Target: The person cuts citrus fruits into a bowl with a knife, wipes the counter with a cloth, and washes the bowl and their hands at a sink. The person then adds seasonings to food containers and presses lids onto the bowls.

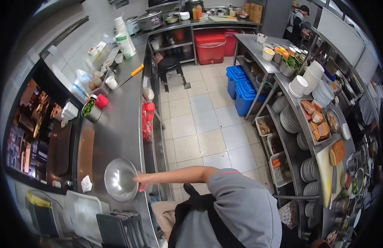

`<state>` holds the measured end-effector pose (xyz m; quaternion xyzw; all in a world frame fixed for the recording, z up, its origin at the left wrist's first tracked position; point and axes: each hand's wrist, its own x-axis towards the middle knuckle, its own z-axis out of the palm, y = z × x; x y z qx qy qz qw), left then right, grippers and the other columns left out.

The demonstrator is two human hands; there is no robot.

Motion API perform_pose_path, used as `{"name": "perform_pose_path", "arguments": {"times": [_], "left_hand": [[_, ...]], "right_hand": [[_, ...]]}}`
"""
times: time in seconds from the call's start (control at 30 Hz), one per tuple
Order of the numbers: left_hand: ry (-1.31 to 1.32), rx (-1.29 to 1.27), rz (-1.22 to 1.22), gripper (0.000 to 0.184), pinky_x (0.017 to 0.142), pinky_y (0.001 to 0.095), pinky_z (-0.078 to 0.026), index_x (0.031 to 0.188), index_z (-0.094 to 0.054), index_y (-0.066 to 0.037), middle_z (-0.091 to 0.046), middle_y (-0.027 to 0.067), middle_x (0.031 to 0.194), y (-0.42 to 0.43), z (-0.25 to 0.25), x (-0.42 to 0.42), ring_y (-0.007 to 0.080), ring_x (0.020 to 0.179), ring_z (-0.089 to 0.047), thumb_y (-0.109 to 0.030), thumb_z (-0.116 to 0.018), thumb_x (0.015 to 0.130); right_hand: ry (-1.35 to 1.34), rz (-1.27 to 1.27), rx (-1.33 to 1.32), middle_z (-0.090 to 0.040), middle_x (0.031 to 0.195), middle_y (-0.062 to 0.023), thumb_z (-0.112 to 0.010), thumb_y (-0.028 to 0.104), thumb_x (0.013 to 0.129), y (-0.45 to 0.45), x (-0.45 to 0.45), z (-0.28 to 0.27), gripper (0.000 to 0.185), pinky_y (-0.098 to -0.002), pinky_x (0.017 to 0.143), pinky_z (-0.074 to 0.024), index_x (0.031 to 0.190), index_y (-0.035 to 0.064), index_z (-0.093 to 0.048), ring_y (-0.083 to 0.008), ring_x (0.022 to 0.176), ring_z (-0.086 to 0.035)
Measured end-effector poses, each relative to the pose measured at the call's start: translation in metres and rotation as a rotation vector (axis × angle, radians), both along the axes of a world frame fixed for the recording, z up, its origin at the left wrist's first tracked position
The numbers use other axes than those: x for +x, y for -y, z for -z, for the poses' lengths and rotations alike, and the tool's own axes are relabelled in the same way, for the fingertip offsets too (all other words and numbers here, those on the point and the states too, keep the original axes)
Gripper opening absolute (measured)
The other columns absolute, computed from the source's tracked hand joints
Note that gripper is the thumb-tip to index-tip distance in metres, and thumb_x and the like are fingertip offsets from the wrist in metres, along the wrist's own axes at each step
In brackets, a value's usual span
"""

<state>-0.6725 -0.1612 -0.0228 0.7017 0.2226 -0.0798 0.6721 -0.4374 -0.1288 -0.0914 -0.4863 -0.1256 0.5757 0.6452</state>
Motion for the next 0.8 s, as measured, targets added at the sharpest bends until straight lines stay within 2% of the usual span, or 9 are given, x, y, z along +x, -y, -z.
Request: {"name": "perform_pose_path", "arguments": {"times": [0.1,0.2,0.33,0.4,0.47,0.53,0.63,0.73,0.8], "left_hand": [[0.051,-0.135,-0.056,0.048,0.095,0.0378,-0.032,0.124,-0.037,-0.007,-0.041,0.0124,0.124,-0.037,0.002,0.046,0.0268,0.113,-0.039,-0.039,-0.035,0.089],[0.131,-0.285,-0.13,0.05,0.096,0.0377,-0.03,0.125,-0.036,-0.006,-0.04,0.0124,0.126,-0.073,0.0,0.095,0.026,0.116,-0.037,-0.04,-0.034,0.089],[0.236,-0.472,-0.266,0.053,0.099,0.0376,-0.028,0.127,-0.034,-0.006,-0.039,0.0124,0.128,-0.1,-0.002,0.146,0.0249,0.119,-0.035,-0.043,-0.033,0.09],[0.3,-0.567,-0.338,0.054,0.1,0.0376,-0.027,0.128,-0.033,-0.005,-0.038,0.0124,0.129,-0.103,-0.003,0.172,0.0244,0.121,-0.033,-0.044,-0.032,0.09],[0.373,-0.647,-0.384,0.055,0.102,0.0375,-0.026,0.129,-0.033,-0.005,-0.037,0.0124,0.13,-0.099,-0.001,0.201,0.0239,0.123,-0.032,-0.045,-0.031,0.09],[0.441,-0.684,-0.392,0.057,0.103,0.0374,-0.025,0.13,-0.032,-0.005,-0.037,0.0124,0.131,-0.093,0.007,0.241,0.0234,0.124,-0.031,-0.046,-0.031,0.091],[0.552,-0.579,-0.325,0.061,0.106,0.0369,-0.021,0.135,-0.02,-0.006,-0.028,0.0117,0.137,-0.095,0.029,0.305,0.0238,0.127,-0.028,-0.049,-0.023,0.092],[0.656,-0.599,-0.336,0.065,0.106,0.0372,-0.022,0.138,-0.015,-0.008,-0.025,0.0106,0.14,-0.102,0.022,0.369,0.0244,0.128,-0.027,-0.052,-0.021,0.091],[0.762,-0.55,-0.42,0.065,0.105,0.0392,-0.025,0.137,-0.017,-0.008,-0.027,0.0098,0.139,-0.112,-0.003,0.422,0.0252,0.126,-0.029,-0.053,-0.024,0.09]], "right_hand": [[-0.075,-0.003,-0.003,-0.056,0.078,-0.0219,-0.045,0.023,0.083,-0.069,0.031,0.019,0.062,-0.0378,0.051,-0.0538,0.127,0.0041,-0.006,-0.0276,0.059,-0.061],[-0.033,0.109,-0.033,-0.056,0.081,-0.0224,-0.046,0.027,0.085,-0.084,0.042,-0.012,0.063,-0.039,0.052,-0.0542,0.127,0.0014,-0.006,-0.0286,0.059,-0.062],[0.004,0.091,-0.107,-0.04,0.122,-0.0307,-0.037,0.042,0.09,-0.05,0.062,-0.044,0.07,-0.046,0.087,-0.0443,0.136,0.0039,-0.001,-0.0332,0.103,-0.053],[0.478,0.077,-0.056,-0.017,0.139,-0.026,-0.029,0.047,0.09,-0.012,0.068,-0.049,0.071,-0.048,0.103,-0.0214,0.138,0.004,0.001,-0.032,0.129,-0.025],[1.305,-0.22,-0.191,-0.005,0.145,-0.0175,-0.024,0.048,0.09,0.011,0.066,-0.037,0.07,-0.0469,0.106,-0.0085,0.138,0.0,-0.005,-0.028,0.135,-0.003],[1.241,-0.024,-0.026,0.002,0.145,-0.015,-0.025,0.047,0.09,0.035,0.061,-0.065,0.069,-0.0468,0.106,-0.005,0.139,0.0032,-0.004,-0.0266,0.135,0.006],[1.171,-0.097,0.082,0.005,0.146,-0.0138,-0.026,0.046,0.091,0.057,0.119,-0.078,0.064,-0.0487,0.105,-0.0046,0.14,0.0092,-0.006,-0.0274,0.135,0.006],[1.315,-0.314,0.014,0.006,0.146,-0.0138,-0.028,0.047,0.09,0.09,0.177,-0.08,0.063,-0.0506,0.105,-0.0058,0.141,0.0145,-0.008,-0.0293,0.134,0.006],[1.463,-0.24,-0.139,-0.003,0.145,-0.0142,-0.04,0.038,0.089,0.11,0.233,-0.072,0.062,-0.0521,0.104,-0.01,0.14,0.0146,-0.015,-0.033,0.134,-0.002]]}}
